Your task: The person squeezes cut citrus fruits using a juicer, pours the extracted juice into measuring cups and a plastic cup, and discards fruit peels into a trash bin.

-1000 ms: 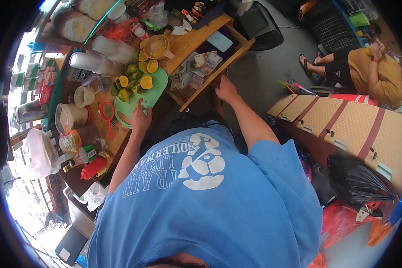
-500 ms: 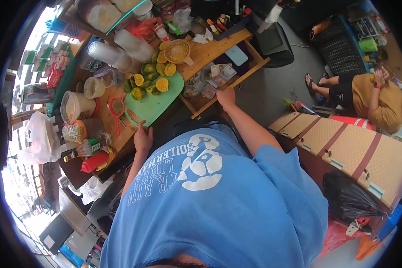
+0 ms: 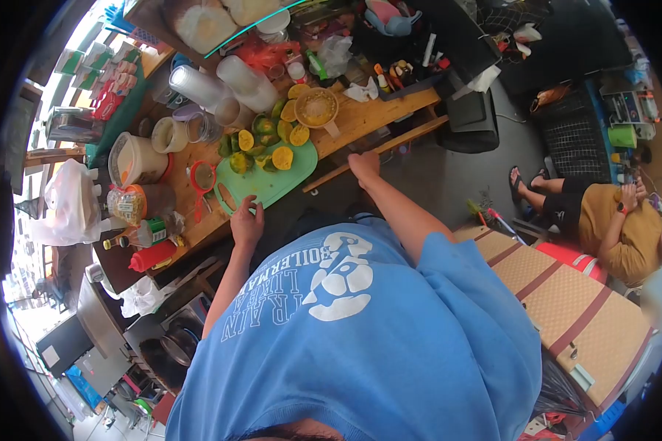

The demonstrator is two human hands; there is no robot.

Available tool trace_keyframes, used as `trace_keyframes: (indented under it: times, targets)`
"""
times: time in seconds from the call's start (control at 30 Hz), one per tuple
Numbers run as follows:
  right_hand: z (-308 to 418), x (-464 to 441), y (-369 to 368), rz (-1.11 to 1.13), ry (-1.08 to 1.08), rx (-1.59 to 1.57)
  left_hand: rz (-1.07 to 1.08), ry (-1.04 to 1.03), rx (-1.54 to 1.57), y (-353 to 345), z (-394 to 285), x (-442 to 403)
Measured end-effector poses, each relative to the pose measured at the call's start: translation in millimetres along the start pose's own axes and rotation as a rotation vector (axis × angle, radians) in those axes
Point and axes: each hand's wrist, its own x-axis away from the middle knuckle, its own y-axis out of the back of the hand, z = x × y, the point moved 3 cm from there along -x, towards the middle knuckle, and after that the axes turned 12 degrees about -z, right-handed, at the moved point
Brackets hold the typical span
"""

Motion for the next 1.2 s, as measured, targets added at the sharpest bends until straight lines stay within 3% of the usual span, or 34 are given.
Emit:
trace_keyframes:
  times: [0.07, 0.3, 0.47, 0.6, 0.7, 0.77, 0.9, 0.97, 1.0, 1.07, 1.2]
  targets:
    - [7.4, -12.2, -0.8, 0.025, 0.063, 0.039, -0.028, -0.014, 0.043, -5.6, -9.3, -12.2]
    - [11.3, -47.0, 25.4, 0.422, 0.151, 0.069, -0.130, 0.028, -0.079, -14.3, -49.2, -67.8]
    - [-2.1, -50.7, 69.6, 0.542, 0.237, 0.097, -0.174, 0.473, -0.333, -8.7, -29.3, -93.0]
    - [-32.8, -61.9, 99.8, 0.571, 0.144, 0.129, -0.210, 0.430, -0.280, -8.1, -13.8, -98.6]
    - [-74.2, -81.5, 118.5, 0.511, 0.089, 0.275, -0.105, 0.292, -0.315, -23.4, 1.5, -107.0]
    - [-108.5, -107.4, 126.0, 0.485, 0.391, 0.543, -0.110, 0.220, -0.287, -34.3, 17.0, -111.0]
    - [-124.9, -122.1, 157.0, 0.548, 0.499, 0.668, -0.021, 0.385, -0.223, -33.8, 30.7, -115.5]
    - [-137.4, -140.1, 163.9, 0.569, 0.512, 0.737, 0.030, 0.841, 0.362, -41.3, 48.2, -102.0]
    - [-130.3, -140.8, 166.2, 0.575, 0.519, 0.741, 0.022, 0.848, 0.362, -41.5, 51.9, -96.1]
    - [-108.4, -135.1, 179.5, 0.536, 0.453, 0.813, -0.091, 1.086, 0.965, -44.0, 56.7, -80.1]
    - [-87.0, -141.7, 181.8, 0.576, 0.400, 0.874, -0.106, 1.111, 1.126, -42.6, 54.4, -71.3]
